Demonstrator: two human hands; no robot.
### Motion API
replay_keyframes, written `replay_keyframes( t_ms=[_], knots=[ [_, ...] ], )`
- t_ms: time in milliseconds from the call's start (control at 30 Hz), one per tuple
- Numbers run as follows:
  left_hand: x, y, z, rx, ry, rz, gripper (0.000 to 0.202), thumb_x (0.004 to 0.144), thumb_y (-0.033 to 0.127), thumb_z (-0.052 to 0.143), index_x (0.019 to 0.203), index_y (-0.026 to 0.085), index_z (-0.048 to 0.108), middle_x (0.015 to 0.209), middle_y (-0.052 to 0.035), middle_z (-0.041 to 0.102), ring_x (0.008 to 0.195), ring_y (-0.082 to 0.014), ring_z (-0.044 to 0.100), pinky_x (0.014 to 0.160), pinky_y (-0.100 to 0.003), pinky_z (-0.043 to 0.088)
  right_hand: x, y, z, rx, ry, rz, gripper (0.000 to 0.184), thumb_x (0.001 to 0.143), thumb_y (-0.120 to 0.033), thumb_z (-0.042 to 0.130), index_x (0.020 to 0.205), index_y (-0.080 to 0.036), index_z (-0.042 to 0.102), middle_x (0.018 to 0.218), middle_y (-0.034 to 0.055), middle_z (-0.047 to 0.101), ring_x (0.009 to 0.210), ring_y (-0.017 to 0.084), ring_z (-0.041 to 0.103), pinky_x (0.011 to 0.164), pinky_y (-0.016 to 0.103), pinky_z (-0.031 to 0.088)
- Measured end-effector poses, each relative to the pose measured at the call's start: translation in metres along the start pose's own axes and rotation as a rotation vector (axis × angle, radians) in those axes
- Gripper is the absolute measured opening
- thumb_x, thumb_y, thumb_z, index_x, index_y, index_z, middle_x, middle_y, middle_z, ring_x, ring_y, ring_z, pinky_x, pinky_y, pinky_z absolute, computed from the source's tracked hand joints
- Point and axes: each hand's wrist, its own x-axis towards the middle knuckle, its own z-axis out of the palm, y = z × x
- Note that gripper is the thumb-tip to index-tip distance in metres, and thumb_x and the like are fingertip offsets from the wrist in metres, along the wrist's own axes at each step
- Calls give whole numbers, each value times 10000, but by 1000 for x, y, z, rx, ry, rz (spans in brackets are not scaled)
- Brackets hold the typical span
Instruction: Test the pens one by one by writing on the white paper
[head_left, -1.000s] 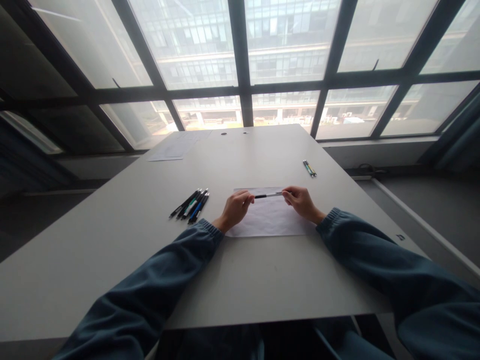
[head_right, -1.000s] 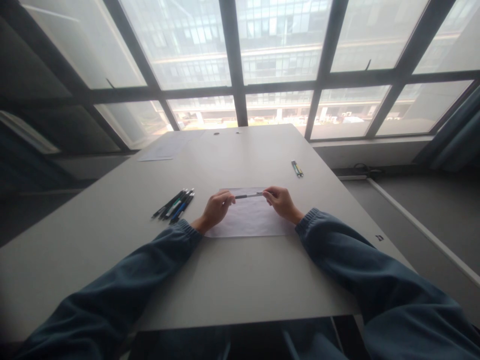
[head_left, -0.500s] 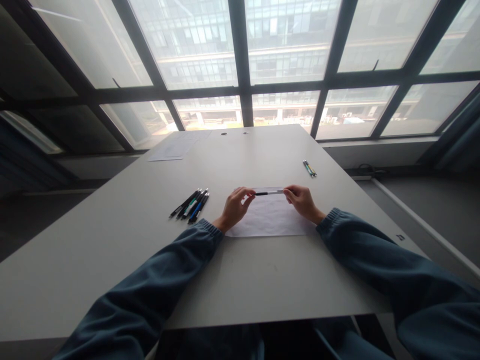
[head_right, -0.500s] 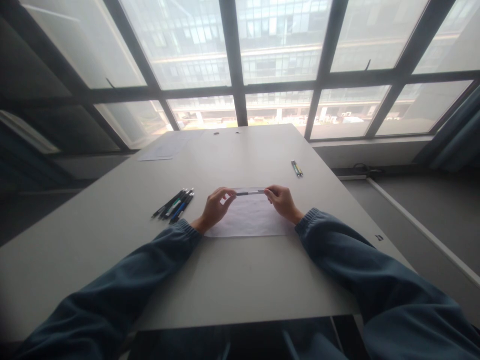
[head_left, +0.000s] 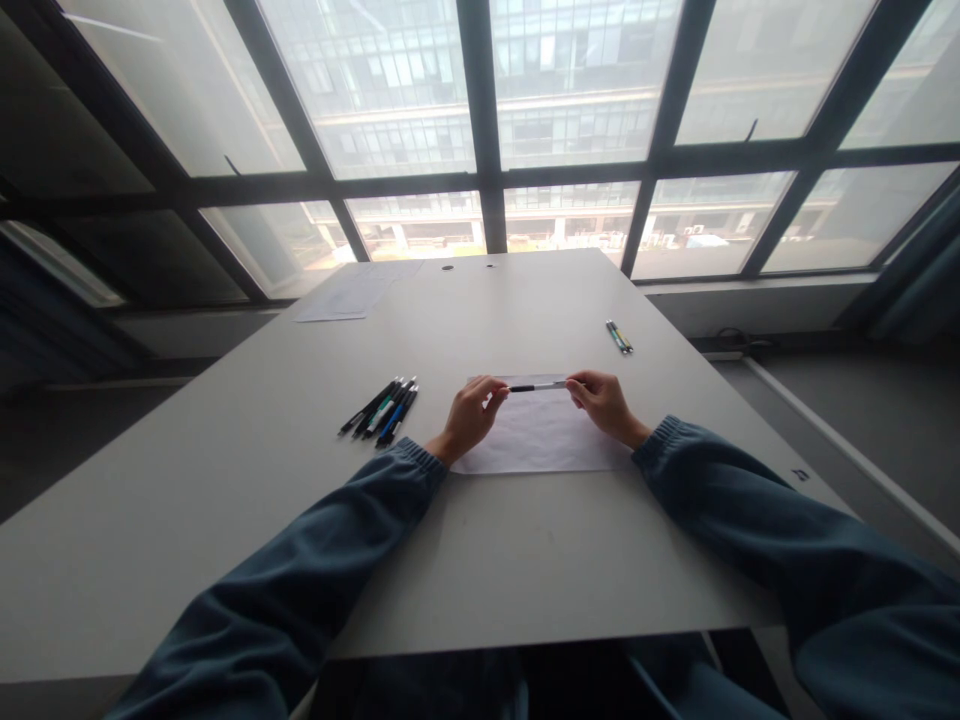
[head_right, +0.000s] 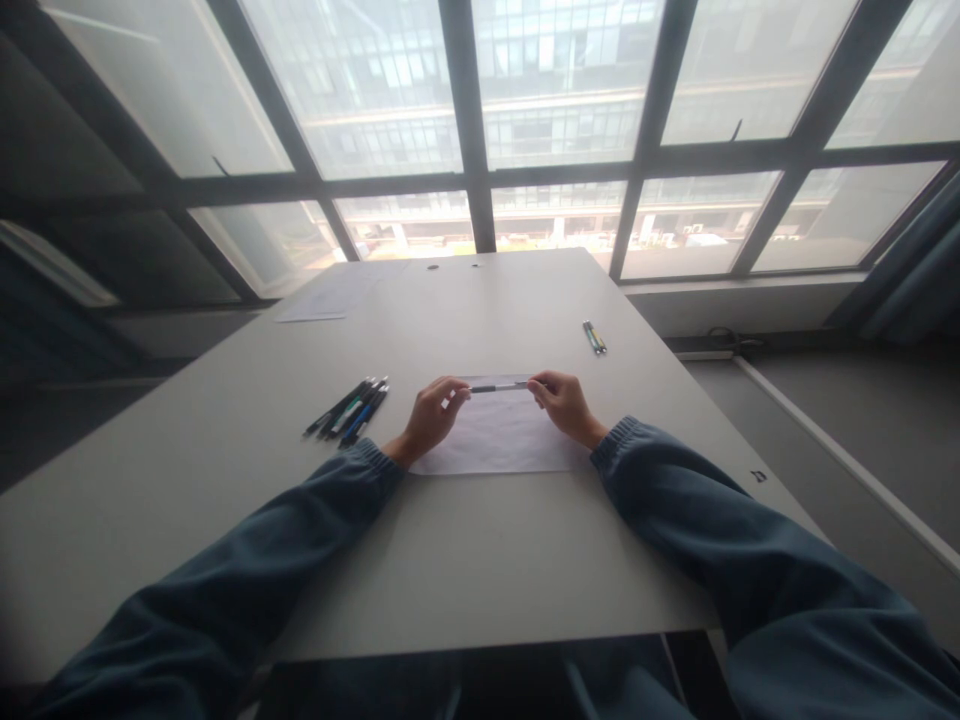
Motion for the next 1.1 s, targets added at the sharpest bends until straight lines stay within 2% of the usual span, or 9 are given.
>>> replay_keyframes(
  t_ms=[200,367,467,533,633,733,833,967,1100],
  knots=[
    [0,2,-1,-27,-31,-4,390,1025,374,471,718,189,625,699,-21,661,711,-159,623,717,-297,478,-1,-1,0,7,-4,6,424,848,-572,667,795,-152,701,532,-14,543,485,114,464,474,251,356],
    [-1,0,-2,-54,-57,-24,442,1037,390,438,700,190,641,709,-27,683,710,-164,646,743,-314,491,-1,-1,0,3,4,-7,404,853,-555,668,790,-158,701,530,-14,544,484,116,469,476,253,361],
    [-1,0,-2,-78,-28,-47,412,1049,419,389,914,189,703,837,-57,729,823,-185,678,795,-339,511,-1,-2,0,-8,10,-1,423,851,-575,659,782,-159,698,526,-13,542,482,118,467,473,254,364],
    [-1,1,-1,-93,-3,-49,367,1046,427,401,1094,194,680,932,-68,737,891,-187,679,799,-335,519,-1,-3,0,-13,15,2,429,851,-579,656,773,-159,695,525,-13,542,481,116,463,474,253,365],
    [1,3,-2,-92,11,-20,297,998,426,533,1177,210,632,1013,-65,718,911,-177,659,767,-309,518,0,-5,0,-14,22,4,423,853,-571,655,759,-160,689,522,-16,541,480,115,461,480,254,370],
    [2,4,-2,-65,8,28,311,918,409,673,1154,212,629,1027,-65,695,904,-176,641,791,-317,525,0,-6,0,-12,27,-4,399,863,-543,656,756,-160,685,526,-17,542,483,113,466,488,255,375],
    [2,4,-3,-38,15,59,283,878,393,726,1083,211,654,991,-63,687,907,-186,635,839,-349,533,0,-7,0,-19,23,-8,387,869,-529,655,752,-162,682,528,-20,542,486,112,465,493,255,375],
    [1,4,-3,-8,24,57,144,938,342,652,997,213,680,927,-55,688,899,-193,634,843,-363,536,0,-6,0,-20,18,1,401,864,-547,653,752,-163,681,524,-22,539,482,112,461,486,254,371],
    [1,5,-3,3,23,47,132,968,316,604,982,214,687,894,-48,685,878,-189,632,824,-355,533,-1,-5,0,-25,19,2,412,861,-559,650,750,-164,681,524,-18,539,483,114,460,482,254,366]
  ],
)
